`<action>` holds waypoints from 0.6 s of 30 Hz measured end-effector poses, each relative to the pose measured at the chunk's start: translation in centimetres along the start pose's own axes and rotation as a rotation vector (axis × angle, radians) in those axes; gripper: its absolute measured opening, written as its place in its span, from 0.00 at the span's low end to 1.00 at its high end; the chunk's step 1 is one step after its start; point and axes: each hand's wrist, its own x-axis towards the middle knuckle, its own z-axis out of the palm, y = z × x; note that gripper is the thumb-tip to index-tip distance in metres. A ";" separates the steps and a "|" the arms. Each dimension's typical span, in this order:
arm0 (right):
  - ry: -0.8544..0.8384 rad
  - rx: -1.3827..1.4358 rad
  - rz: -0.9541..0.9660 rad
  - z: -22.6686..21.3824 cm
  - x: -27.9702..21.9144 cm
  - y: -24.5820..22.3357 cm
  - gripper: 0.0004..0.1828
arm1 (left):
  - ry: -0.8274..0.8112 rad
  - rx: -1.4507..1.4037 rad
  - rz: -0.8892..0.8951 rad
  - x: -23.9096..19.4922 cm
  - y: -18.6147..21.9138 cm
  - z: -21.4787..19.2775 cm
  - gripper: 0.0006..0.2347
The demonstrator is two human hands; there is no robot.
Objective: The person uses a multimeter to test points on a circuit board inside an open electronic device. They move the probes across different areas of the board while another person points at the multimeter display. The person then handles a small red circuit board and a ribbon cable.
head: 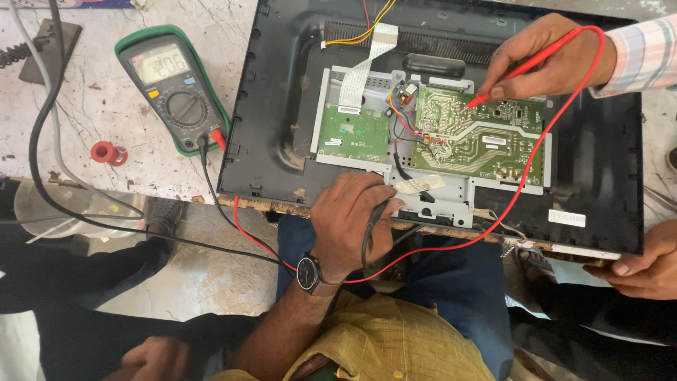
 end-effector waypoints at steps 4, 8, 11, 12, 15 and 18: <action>-0.007 0.006 0.001 0.1 -0.1 0.0 0.10 | -0.001 0.004 0.004 -0.1 -0.1 0.1 0.06; -0.007 0.008 0.010 0.0 -0.3 -0.1 0.10 | -0.012 0.004 -0.001 -0.1 -0.1 0.0 0.06; -0.004 0.005 0.018 -0.1 -0.5 -0.2 0.10 | -0.019 0.019 -0.006 -0.1 0.0 0.0 0.06; -0.003 0.005 0.018 -0.1 -0.6 -0.3 0.10 | -0.018 0.026 -0.007 -0.1 0.0 -0.1 0.06; -0.001 0.010 0.022 -0.1 -0.8 -0.4 0.10 | -0.009 0.024 -0.005 0.0 0.1 0.0 0.07; -0.007 0.011 0.023 -0.1 -0.8 -0.6 0.10 | -0.016 0.017 -0.012 0.0 0.1 0.0 0.07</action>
